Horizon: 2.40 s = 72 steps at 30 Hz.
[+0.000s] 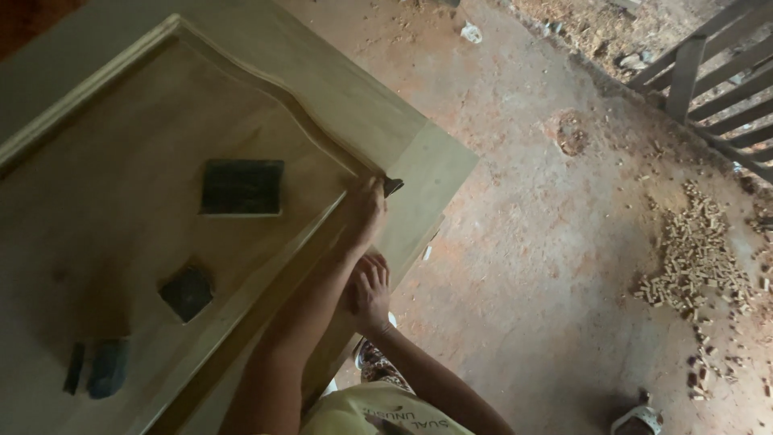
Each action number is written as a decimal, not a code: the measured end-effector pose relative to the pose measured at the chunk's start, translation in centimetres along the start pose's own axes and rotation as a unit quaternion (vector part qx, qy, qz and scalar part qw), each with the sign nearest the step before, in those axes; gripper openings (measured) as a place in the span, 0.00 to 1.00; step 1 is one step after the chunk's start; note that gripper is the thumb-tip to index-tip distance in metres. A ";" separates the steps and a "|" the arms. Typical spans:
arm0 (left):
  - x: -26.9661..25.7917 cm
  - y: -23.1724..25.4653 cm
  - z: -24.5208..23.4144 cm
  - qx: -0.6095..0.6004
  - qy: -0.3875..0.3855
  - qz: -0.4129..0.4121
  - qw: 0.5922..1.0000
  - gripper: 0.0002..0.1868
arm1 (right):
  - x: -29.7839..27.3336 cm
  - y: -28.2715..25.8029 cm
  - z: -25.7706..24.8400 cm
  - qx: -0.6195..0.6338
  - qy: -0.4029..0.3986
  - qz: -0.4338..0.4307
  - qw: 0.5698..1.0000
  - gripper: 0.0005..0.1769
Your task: Sanding the surface and detailed edges of a wooden door panel using sandpaper blocks.
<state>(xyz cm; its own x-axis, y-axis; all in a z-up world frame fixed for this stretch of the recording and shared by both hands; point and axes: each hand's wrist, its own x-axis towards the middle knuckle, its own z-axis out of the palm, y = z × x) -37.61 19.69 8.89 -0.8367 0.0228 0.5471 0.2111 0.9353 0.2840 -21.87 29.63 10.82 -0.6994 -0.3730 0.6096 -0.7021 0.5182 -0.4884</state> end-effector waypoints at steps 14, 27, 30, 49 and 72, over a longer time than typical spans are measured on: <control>-0.1 1.5 0.0 0.158 -0.026 -0.005 0.987 0.03 | -1.1 1.3 1.2 -0.003 -0.007 -0.003 1.000 0.18; -0.1 0.2 1.2 0.171 -0.005 0.003 0.985 0.05 | -0.8 0.7 1.3 -0.008 0.013 -0.010 1.000 0.16; -0.9 -0.6 3.4 0.144 -0.006 0.018 0.989 0.08 | -0.7 0.5 1.2 -0.015 0.005 -0.002 1.000 0.19; -3.1 1.0 -4.6 0.027 0.110 0.006 0.994 0.06 | -1.5 1.3 1.5 0.013 0.009 -0.014 1.000 0.09; 0.5 4.8 -9.9 -0.526 0.008 -0.406 0.747 0.19 | -2.8 1.5 1.9 0.073 0.031 0.035 0.996 0.51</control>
<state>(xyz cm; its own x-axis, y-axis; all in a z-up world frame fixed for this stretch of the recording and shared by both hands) -31.99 20.71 18.27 -0.8999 -0.4147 -0.1347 -0.0754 -0.1563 0.9848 -21.19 29.97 7.18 -0.7411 -0.2886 0.6062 -0.6667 0.4219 -0.6144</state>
